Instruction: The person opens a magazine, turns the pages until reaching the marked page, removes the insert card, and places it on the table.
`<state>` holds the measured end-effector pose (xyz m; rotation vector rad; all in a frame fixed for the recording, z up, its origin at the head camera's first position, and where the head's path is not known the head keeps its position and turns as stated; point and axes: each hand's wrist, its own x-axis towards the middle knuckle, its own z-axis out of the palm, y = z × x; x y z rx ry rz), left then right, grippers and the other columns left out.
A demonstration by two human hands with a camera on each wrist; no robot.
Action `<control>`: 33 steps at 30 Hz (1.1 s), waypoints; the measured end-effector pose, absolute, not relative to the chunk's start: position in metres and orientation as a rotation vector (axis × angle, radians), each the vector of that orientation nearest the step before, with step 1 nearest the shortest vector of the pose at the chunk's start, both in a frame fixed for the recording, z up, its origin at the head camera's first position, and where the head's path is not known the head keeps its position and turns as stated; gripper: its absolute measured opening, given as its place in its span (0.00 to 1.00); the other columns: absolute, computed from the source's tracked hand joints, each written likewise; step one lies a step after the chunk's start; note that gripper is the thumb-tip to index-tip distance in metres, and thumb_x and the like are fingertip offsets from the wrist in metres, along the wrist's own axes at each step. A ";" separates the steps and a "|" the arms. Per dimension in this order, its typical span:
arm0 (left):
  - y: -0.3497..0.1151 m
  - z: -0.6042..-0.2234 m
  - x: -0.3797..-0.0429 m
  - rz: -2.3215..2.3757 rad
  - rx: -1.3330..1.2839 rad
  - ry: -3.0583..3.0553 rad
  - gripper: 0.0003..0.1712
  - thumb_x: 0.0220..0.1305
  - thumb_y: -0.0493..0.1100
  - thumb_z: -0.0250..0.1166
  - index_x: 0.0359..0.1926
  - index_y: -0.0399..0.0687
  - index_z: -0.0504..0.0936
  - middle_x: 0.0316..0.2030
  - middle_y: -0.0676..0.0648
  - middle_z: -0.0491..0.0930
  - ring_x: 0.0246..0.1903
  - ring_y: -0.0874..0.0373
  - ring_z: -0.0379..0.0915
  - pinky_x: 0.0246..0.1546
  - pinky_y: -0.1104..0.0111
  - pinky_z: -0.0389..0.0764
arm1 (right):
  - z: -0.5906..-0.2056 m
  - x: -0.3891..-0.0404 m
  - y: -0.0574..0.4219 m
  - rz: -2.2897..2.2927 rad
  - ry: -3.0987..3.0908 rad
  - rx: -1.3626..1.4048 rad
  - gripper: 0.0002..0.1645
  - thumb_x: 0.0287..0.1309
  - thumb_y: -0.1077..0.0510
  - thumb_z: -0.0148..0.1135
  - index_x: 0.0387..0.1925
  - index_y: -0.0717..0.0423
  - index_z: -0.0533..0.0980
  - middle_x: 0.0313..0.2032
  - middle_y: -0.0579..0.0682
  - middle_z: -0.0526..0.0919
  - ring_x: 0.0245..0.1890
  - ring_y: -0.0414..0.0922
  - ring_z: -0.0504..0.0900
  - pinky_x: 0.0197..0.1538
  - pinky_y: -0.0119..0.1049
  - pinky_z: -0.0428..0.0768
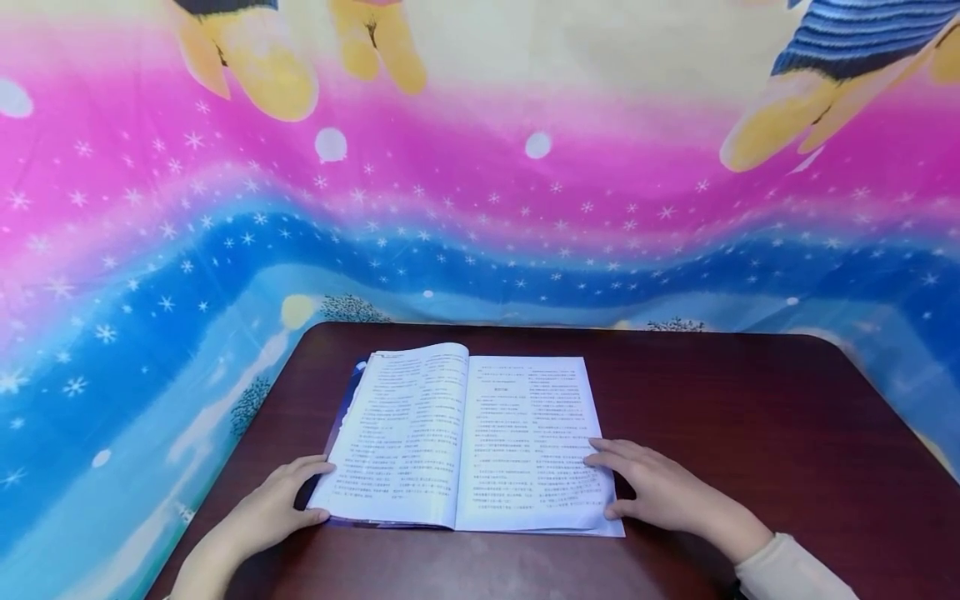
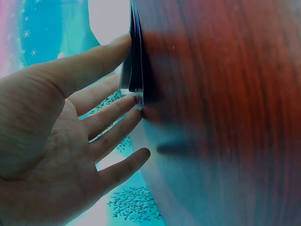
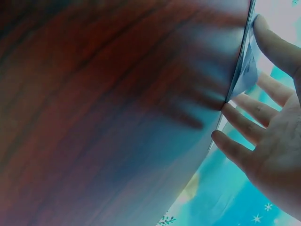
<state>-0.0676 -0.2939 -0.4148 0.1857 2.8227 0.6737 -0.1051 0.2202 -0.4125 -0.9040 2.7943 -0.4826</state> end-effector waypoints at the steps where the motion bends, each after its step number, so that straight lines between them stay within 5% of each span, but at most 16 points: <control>1: -0.295 -0.414 -0.068 0.682 0.187 2.815 0.35 0.55 0.48 0.76 0.61 0.38 0.76 0.65 0.32 0.68 0.65 0.31 0.59 0.58 0.38 0.67 | -0.412 -0.105 0.219 -0.476 2.803 -0.903 0.37 0.48 0.47 0.77 0.59 0.53 0.77 0.66 0.57 0.72 0.65 0.58 0.69 0.61 0.59 0.71; 9: -0.291 -0.407 -0.068 0.738 0.204 2.847 0.30 0.59 0.45 0.72 0.61 0.41 0.77 0.63 0.34 0.71 0.64 0.33 0.63 0.58 0.39 0.68 | -0.406 -0.109 0.214 -0.387 2.926 -0.982 0.28 0.50 0.48 0.77 0.53 0.50 0.82 0.60 0.54 0.78 0.63 0.56 0.73 0.61 0.60 0.71; 20: -0.251 -0.394 -0.064 0.816 0.260 2.992 0.17 0.68 0.43 0.65 0.57 0.56 0.82 0.58 0.50 0.78 0.62 0.46 0.71 0.58 0.44 0.72 | -0.392 -0.110 0.203 -0.388 3.028 -1.011 0.25 0.47 0.47 0.79 0.47 0.49 0.83 0.57 0.54 0.80 0.60 0.54 0.76 0.60 0.57 0.73; 33: -0.181 -0.386 -0.065 0.884 0.722 3.003 0.16 0.66 0.42 0.67 0.54 0.56 0.83 0.54 0.58 0.80 0.58 0.59 0.74 0.59 0.54 0.74 | -0.376 -0.109 0.191 -0.375 3.165 -1.069 0.20 0.44 0.48 0.80 0.39 0.47 0.83 0.51 0.52 0.83 0.54 0.52 0.80 0.56 0.53 0.76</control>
